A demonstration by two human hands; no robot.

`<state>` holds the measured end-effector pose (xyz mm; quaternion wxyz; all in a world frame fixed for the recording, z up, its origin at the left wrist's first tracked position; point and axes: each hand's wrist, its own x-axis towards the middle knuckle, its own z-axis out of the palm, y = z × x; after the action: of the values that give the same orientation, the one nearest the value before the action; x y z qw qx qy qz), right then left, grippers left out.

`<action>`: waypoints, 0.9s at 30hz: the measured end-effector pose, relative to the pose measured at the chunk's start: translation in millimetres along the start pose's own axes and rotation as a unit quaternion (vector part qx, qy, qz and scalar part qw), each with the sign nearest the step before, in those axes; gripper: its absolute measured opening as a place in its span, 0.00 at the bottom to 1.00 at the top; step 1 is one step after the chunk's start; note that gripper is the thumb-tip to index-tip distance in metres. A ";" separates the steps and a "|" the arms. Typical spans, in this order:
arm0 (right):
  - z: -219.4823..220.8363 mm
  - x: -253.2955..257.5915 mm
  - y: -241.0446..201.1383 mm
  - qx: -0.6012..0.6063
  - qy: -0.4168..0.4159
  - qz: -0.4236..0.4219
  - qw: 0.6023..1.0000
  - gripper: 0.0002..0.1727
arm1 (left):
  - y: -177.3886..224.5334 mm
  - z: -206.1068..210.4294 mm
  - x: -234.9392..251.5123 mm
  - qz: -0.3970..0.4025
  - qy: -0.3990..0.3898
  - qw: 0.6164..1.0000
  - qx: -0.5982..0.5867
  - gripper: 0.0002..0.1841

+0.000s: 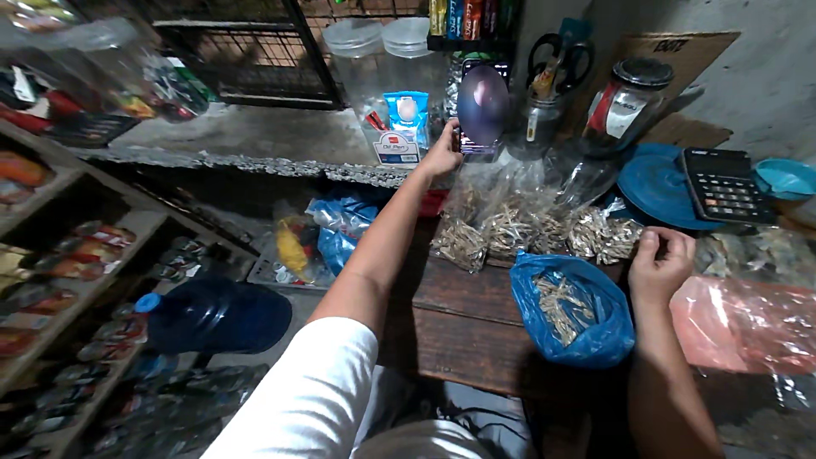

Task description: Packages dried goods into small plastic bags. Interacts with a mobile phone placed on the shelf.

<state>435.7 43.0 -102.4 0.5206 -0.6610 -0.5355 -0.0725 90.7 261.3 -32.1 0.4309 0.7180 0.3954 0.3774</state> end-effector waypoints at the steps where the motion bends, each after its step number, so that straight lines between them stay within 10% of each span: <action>1: 0.2 0.0 -0.4 0.000 0.002 0.001 1.000 0.22 | 0.1 0.8 -0.2 0.006 0.002 1.000 0.000 0.43; 27: -0.9 -1.1 -2.3 -0.021 0.007 -0.024 0.999 0.22 | -12.8 21.9 10.3 0.103 0.090 0.989 0.055 0.61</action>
<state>433.9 41.3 -101.4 0.5080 -0.6585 -0.5461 -0.1007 111.1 267.6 -49.2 0.3117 0.7407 0.3769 0.4607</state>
